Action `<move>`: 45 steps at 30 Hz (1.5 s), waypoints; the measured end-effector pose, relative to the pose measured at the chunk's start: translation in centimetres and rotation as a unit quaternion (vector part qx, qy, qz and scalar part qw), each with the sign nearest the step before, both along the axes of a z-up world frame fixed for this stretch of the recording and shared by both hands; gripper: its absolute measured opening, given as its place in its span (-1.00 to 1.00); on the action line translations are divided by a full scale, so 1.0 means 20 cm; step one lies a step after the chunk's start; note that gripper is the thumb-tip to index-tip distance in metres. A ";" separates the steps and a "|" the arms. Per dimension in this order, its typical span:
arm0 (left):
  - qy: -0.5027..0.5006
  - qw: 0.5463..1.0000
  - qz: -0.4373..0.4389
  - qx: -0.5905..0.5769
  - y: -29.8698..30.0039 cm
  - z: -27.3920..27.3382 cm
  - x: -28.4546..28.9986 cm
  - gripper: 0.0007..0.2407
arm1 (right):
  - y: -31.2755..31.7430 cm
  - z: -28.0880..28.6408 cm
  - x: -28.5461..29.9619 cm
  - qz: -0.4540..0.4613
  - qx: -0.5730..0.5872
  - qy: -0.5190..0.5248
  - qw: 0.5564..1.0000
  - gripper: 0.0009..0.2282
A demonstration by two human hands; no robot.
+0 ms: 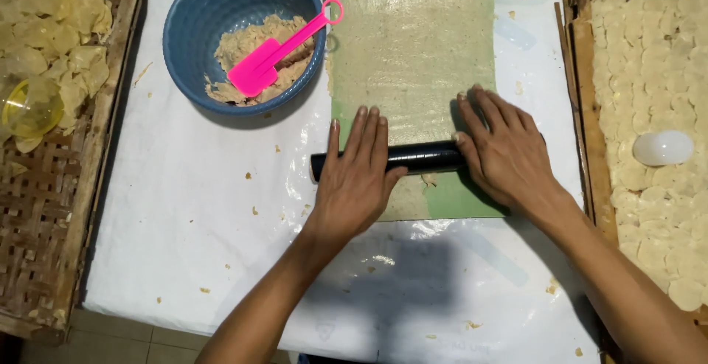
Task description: Flatten and shape portions of dough using a cylindrical rolling tool on a flat surface.
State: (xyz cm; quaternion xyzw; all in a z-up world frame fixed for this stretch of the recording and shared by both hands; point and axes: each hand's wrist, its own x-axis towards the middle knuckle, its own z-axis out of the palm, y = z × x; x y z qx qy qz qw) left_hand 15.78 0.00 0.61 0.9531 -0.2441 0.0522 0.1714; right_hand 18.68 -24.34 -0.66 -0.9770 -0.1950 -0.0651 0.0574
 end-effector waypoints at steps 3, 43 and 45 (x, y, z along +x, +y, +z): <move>0.010 0.999 0.018 0.026 0.00 -0.11 0.19 -0.38 | -0.02 -0.07 0.13 -0.022 0.025 0.030 0.999 -0.52; -0.030 0.998 0.046 -0.009 -0.02 -0.12 0.00 -0.38 | -0.02 -0.10 -0.09 -0.042 0.098 0.062 0.992 -0.44; -0.144 0.988 0.054 0.026 -0.03 -0.12 -0.10 -0.35 | -0.04 -0.20 -0.19 -0.022 0.055 -0.083 0.995 -0.41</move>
